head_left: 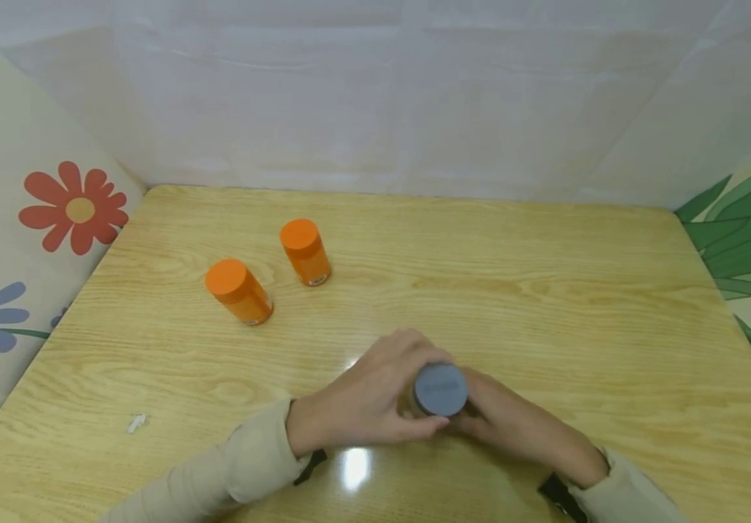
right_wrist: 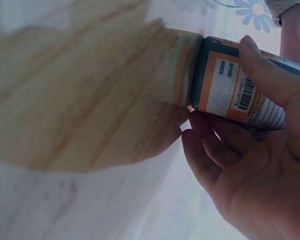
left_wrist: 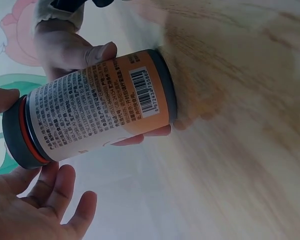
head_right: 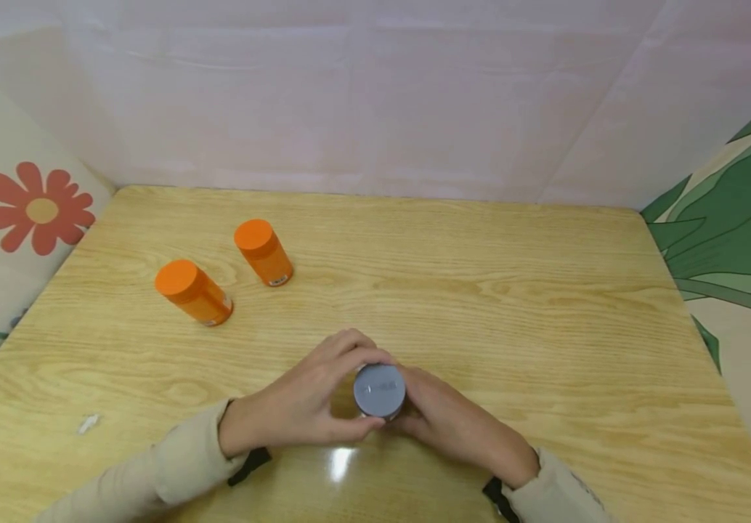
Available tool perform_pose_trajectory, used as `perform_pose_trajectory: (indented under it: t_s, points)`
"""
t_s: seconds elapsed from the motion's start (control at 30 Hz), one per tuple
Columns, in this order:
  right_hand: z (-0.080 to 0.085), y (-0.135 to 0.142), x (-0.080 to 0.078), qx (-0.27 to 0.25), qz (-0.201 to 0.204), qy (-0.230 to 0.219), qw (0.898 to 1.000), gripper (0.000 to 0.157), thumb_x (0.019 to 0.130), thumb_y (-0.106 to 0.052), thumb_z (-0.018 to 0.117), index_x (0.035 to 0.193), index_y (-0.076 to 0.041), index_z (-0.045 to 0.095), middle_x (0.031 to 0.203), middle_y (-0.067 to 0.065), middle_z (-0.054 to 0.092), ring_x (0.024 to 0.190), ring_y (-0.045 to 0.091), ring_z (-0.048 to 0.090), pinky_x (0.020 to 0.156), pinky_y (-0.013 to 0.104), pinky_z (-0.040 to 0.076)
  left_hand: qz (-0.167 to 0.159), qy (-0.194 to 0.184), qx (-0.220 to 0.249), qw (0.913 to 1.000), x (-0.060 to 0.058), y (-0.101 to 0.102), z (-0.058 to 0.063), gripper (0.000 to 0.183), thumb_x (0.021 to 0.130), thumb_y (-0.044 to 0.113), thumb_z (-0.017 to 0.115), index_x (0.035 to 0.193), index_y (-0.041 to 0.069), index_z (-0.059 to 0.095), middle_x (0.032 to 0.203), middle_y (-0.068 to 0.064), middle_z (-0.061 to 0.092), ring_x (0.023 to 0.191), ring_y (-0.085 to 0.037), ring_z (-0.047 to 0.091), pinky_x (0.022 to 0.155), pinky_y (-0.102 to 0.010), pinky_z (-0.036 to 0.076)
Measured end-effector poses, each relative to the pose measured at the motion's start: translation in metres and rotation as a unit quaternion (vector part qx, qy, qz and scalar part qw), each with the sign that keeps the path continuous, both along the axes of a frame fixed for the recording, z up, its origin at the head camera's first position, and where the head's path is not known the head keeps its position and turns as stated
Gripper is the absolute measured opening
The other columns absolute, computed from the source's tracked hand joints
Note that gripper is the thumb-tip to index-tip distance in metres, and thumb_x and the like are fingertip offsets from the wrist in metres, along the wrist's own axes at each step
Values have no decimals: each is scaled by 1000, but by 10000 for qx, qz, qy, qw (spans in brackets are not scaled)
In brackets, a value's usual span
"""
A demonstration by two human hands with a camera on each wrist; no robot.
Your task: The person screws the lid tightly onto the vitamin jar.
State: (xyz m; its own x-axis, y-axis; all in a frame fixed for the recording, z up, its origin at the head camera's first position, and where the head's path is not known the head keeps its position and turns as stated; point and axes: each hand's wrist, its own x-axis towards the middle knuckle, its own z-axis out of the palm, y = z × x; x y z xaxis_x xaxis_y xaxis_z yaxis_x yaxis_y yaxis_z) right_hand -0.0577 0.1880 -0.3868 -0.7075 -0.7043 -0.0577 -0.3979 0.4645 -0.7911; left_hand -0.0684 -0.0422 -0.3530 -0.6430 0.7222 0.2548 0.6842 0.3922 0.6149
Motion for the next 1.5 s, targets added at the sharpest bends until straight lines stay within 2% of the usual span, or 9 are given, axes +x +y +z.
perform_pose_trajectory:
  t_s: [0.2, 0.4, 0.53, 0.77, 0.9, 1.03, 1.17, 1.33, 1.5]
  points:
    - [0, 1, 1, -22, -6, -56, 10000, 52, 100, -31, 57, 146, -11, 44, 145, 8, 54, 132, 30, 53, 106, 51, 45, -255, -126, -3, 9996, -3, -3, 1, 57, 83, 34, 79, 132, 15, 57, 123, 2, 57, 110, -8, 51, 96, -26, 43]
    - [-1, 1, 0, 47, -34, -165, 9998, 50, 98, -40, 58, 142, -17, 47, 143, 1, 55, 132, 24, 52, 106, 49, 46, -449, -146, 101, 9988, -6, -4, 0, 58, 85, 34, 78, 134, 12, 56, 123, 0, 57, 110, -8, 54, 98, -23, 46]
    - [-2, 1, -2, 80, -37, -231, 9997, 48, 98, -43, 57, 139, -20, 49, 138, -3, 57, 130, 21, 53, 106, 48, 46, -465, -140, 139, 9987, -8, -4, -1, 60, 84, 34, 78, 136, 12, 56, 123, 0, 57, 110, -8, 55, 99, -22, 47]
    - [-3, -1, -6, -54, -50, -328, 9994, 40, 95, -39, 64, 129, -21, 55, 126, -8, 62, 121, 15, 58, 103, 40, 50, -449, -39, 68, 9990, -10, -5, -2, 64, 83, 36, 79, 137, 12, 55, 123, 0, 59, 111, -9, 56, 100, -23, 47]
    - [-3, -1, -8, -70, -33, -331, 9994, 44, 92, -36, 68, 131, -20, 54, 127, -6, 63, 120, 16, 59, 103, 40, 51, -440, 72, -40, 9990, -12, -6, 0, 63, 85, 40, 76, 138, 12, 54, 126, 0, 59, 114, -9, 55, 100, -24, 47]
    - [1, 3, -12, 5, -63, -259, 9996, 60, 86, -27, 76, 138, -17, 49, 133, -2, 61, 123, 22, 59, 103, 45, 50, -300, -25, -57, 9995, -16, -10, 3, 57, 91, 39, 69, 140, 14, 53, 132, -1, 58, 121, -11, 53, 103, -29, 47]
    - [9, 13, -19, 305, -297, -84, 9991, 73, 85, -20, 76, 147, -6, 41, 143, 15, 53, 128, 36, 54, 104, 55, 46, -47, -52, -1, 10000, -23, -14, 6, 54, 95, 36, 64, 142, 13, 51, 138, -3, 55, 127, -15, 51, 107, -36, 45]
    - [18, 22, -32, 545, -676, 148, 9961, 68, 88, -13, 71, 147, -2, 39, 148, 21, 47, 132, 43, 49, 105, 58, 44, 273, 17, 69, 9996, -35, -16, 7, 55, 96, 34, 64, 144, 11, 49, 145, -7, 51, 135, -20, 48, 112, -43, 41]
    - [21, 24, -48, 657, -985, 288, 9926, 66, 93, -24, 68, 147, 0, 39, 148, 22, 47, 135, 42, 47, 107, 59, 41, 573, 2, 161, 9982, -47, -17, 5, 54, 97, 32, 63, 145, 12, 48, 150, -10, 45, 139, -25, 44, 114, -47, 38]
